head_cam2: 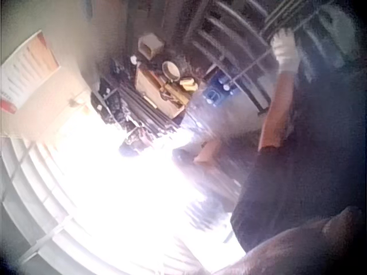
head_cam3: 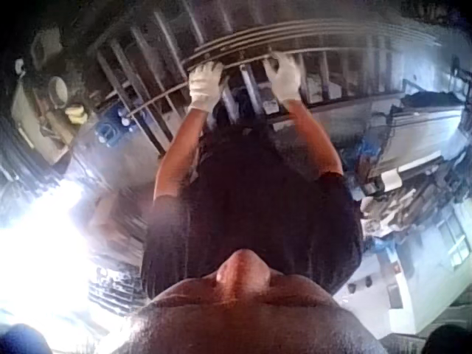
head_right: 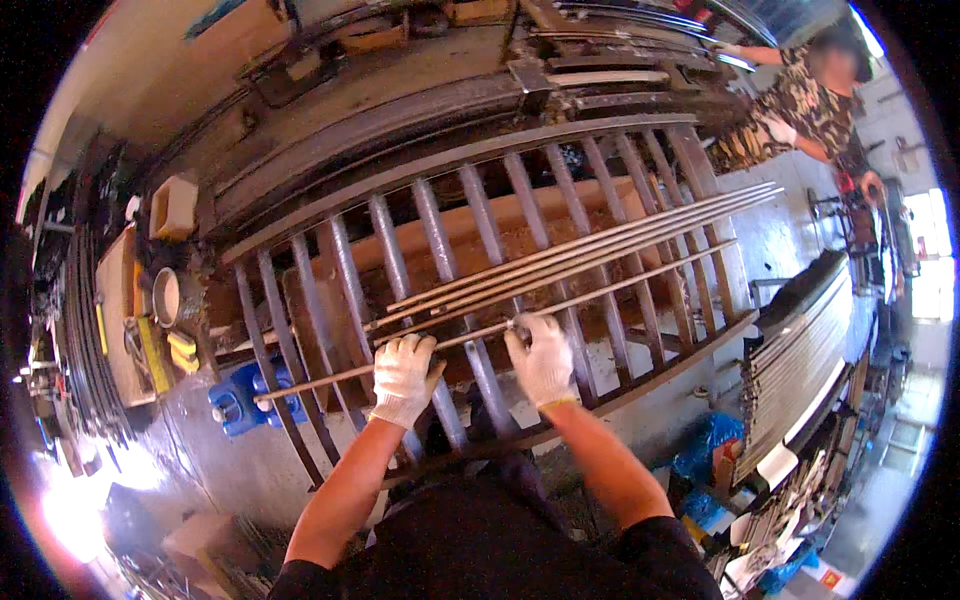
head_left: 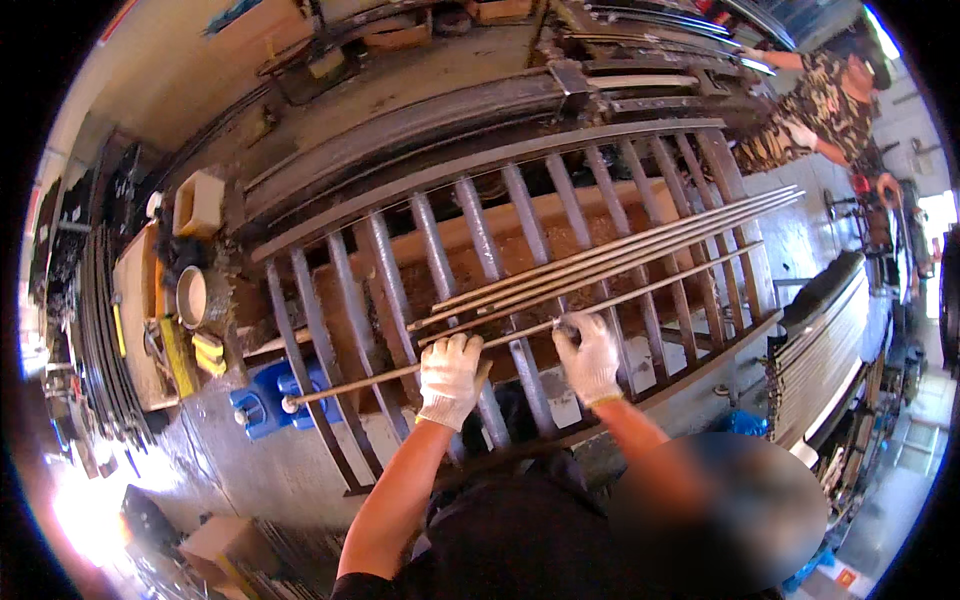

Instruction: The person repeatedly wipes long wooden rods with a yellow sponge soaked in a liquid from a small container. They handle the rods one by one, applying the finish along their length, then place them on a nearby rack. The process is repeated for several rods in a workshop setting.

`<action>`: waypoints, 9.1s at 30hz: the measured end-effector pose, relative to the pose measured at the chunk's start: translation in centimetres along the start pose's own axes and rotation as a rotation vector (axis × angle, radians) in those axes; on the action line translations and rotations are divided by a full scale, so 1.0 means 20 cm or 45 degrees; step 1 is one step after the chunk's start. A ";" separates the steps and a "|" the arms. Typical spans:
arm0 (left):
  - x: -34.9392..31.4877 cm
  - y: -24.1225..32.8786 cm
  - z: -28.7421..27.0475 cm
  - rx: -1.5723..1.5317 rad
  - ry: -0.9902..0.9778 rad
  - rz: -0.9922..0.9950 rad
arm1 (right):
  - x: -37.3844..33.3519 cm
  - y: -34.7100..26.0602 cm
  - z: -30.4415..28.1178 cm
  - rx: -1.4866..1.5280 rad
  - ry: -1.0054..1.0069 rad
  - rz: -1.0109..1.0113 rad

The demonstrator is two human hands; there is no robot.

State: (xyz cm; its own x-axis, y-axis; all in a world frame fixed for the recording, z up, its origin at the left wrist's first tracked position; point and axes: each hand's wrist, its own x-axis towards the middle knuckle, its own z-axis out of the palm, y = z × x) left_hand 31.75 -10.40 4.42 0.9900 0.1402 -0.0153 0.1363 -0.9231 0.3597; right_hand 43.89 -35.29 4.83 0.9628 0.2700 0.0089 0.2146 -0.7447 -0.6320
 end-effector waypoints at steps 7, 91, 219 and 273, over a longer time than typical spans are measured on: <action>0.13 0.03 0.01 0.238 -0.354 0.161 | -0.28 -0.22 0.37 1.652 0.003 1.243; -1.02 -1.00 -0.15 0.300 0.399 -1.619 | 0.48 -0.44 0.10 -0.155 -0.256 -0.791; -0.63 -2.75 -1.22 -0.832 1.079 -0.785 | 0.30 -3.19 1.75 -0.051 -0.570 -0.844; -0.45 -3.01 -0.92 -0.634 1.152 -0.982 | 0.40 -3.57 1.85 -0.775 -0.846 -1.035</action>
State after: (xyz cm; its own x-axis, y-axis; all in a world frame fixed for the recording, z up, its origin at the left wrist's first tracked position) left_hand 14.05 50.48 0.02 0.2587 0.9470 0.1905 0.4373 -0.2907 0.8511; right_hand 30.18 42.62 21.45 0.2778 0.9194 -0.2785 0.9311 -0.3290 -0.1574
